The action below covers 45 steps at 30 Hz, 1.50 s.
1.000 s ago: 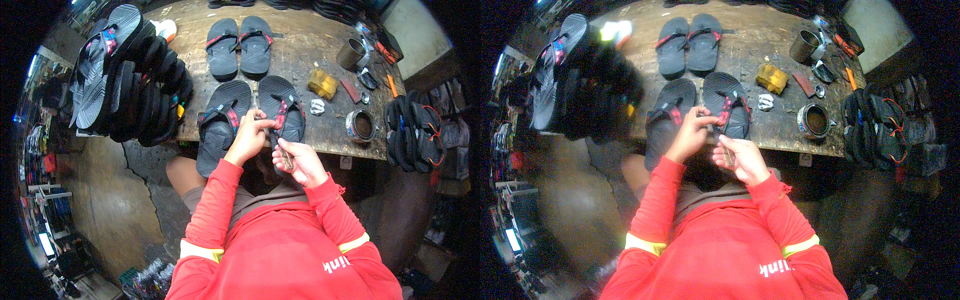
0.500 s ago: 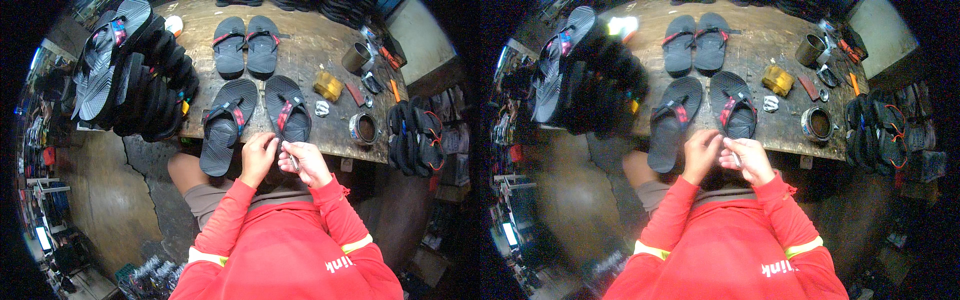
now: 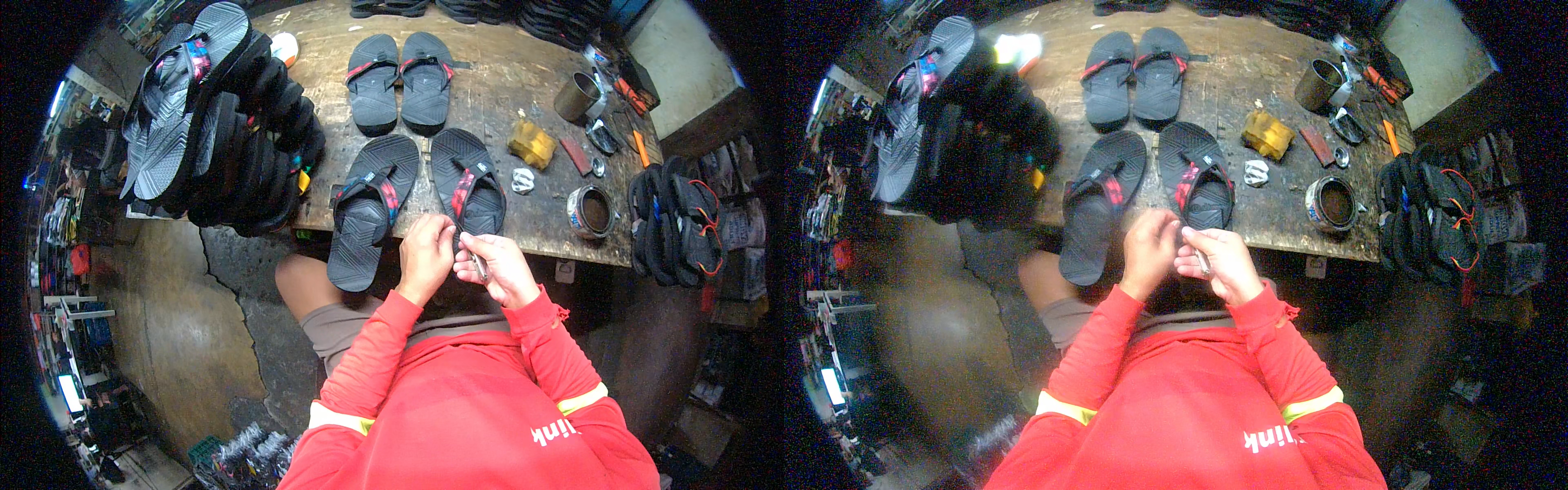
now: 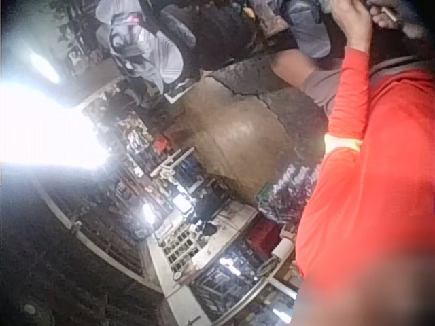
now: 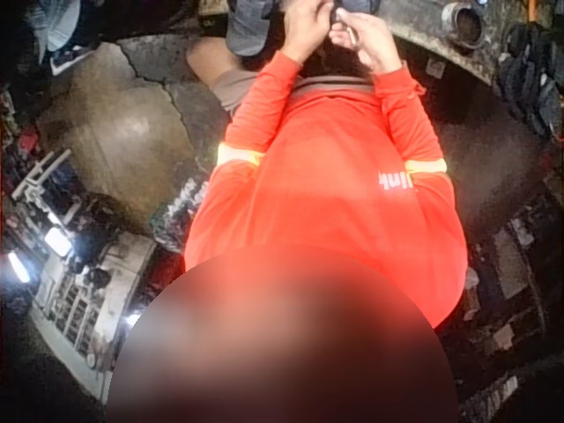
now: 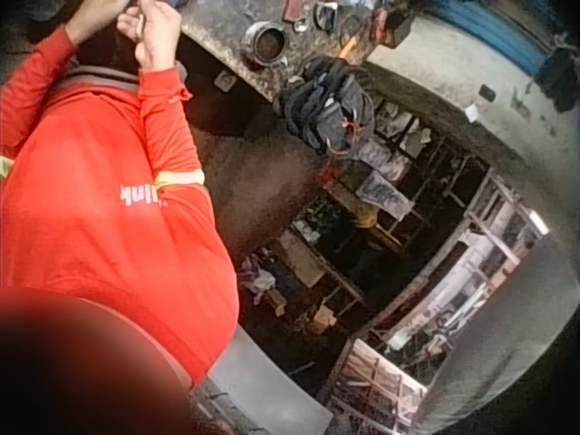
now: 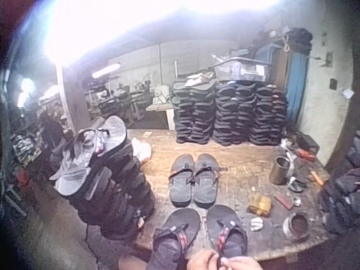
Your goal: The person sits on the floor and repairs a pair of black flip-flops with red straps. They use a yellow sponge to apply a dark liquid from a can onto the sole and strap, then use a small tool to press and adjust the strap attachment. The person repeats this process on multiple pairs of sandals.
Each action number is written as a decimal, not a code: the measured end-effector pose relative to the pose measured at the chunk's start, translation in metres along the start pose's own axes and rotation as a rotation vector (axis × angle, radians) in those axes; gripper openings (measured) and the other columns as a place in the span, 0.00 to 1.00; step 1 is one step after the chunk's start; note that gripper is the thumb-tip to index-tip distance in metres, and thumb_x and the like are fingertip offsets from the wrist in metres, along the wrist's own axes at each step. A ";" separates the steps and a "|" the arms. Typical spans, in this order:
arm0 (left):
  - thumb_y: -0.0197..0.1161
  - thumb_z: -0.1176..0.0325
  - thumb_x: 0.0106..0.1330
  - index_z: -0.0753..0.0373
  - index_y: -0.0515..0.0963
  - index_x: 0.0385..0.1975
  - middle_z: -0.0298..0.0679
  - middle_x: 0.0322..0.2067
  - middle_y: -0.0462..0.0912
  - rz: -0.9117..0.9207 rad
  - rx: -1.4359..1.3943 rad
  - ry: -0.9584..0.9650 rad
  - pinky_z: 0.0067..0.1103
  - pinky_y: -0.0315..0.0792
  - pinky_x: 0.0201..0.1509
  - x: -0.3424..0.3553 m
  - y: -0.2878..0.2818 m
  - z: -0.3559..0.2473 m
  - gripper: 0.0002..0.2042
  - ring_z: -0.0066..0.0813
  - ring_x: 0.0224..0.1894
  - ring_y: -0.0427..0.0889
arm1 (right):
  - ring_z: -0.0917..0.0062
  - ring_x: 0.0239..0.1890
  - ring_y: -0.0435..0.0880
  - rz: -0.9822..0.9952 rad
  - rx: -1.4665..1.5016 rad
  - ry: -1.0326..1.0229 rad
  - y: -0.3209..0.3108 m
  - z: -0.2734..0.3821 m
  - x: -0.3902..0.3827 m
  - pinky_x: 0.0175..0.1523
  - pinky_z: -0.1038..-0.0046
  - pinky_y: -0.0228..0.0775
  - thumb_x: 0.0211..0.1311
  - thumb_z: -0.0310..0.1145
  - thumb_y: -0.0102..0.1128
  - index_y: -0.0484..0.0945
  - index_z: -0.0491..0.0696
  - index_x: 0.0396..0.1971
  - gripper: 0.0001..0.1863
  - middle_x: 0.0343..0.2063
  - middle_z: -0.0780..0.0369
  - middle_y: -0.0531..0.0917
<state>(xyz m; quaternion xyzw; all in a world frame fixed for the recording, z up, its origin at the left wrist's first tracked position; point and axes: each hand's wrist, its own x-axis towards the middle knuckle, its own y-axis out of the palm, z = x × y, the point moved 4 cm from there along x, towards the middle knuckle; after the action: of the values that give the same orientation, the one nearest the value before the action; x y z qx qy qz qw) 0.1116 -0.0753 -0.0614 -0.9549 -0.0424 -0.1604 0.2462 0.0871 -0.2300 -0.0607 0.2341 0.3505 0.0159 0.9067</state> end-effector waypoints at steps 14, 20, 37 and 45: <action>0.63 0.74 0.69 0.67 0.78 0.35 0.48 0.32 0.81 -0.010 -0.051 -0.011 0.36 0.75 0.43 -0.012 -0.008 -0.001 0.03 0.50 0.37 0.82 | 0.73 0.28 0.89 0.062 -0.001 -0.034 -0.005 -0.008 -0.013 0.35 0.71 0.86 0.73 0.35 0.67 0.79 0.41 0.44 0.13 0.31 0.59 0.86; 0.62 0.68 0.73 0.66 0.81 0.35 0.47 0.34 0.83 0.260 0.071 -0.256 0.34 0.76 0.46 -0.056 -0.042 0.001 0.08 0.45 0.38 0.84 | 0.76 0.35 0.89 -0.018 -0.031 -0.080 -0.072 -0.027 -0.072 0.41 0.73 0.86 0.71 0.31 0.68 0.77 0.43 0.47 0.12 0.36 0.59 0.87; 0.68 0.67 0.67 0.67 0.81 0.43 0.46 0.45 0.83 -0.011 0.388 0.451 0.43 0.73 0.59 0.028 0.057 -0.043 0.10 0.52 0.53 0.79 | 0.85 0.34 0.84 -0.251 -0.259 -0.323 -0.082 -0.027 -0.039 0.41 0.81 0.75 0.64 0.30 0.75 0.88 0.39 0.44 0.13 0.35 0.64 0.90; 0.69 0.68 0.68 0.68 0.84 0.44 0.47 0.52 0.86 0.081 0.257 0.318 0.43 0.72 0.64 0.019 0.059 -0.021 0.11 0.58 0.60 0.79 | 0.87 0.26 0.80 -0.202 -0.326 -0.409 -0.076 -0.020 -0.032 0.32 0.79 0.70 0.65 0.34 0.75 0.89 0.40 0.41 0.13 0.25 0.65 0.87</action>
<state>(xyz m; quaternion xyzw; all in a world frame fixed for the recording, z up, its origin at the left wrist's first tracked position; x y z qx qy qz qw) 0.1329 -0.1370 -0.0646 -0.8792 0.0152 -0.2921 0.3760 0.0396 -0.2955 -0.0861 0.0473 0.1748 -0.0660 0.9813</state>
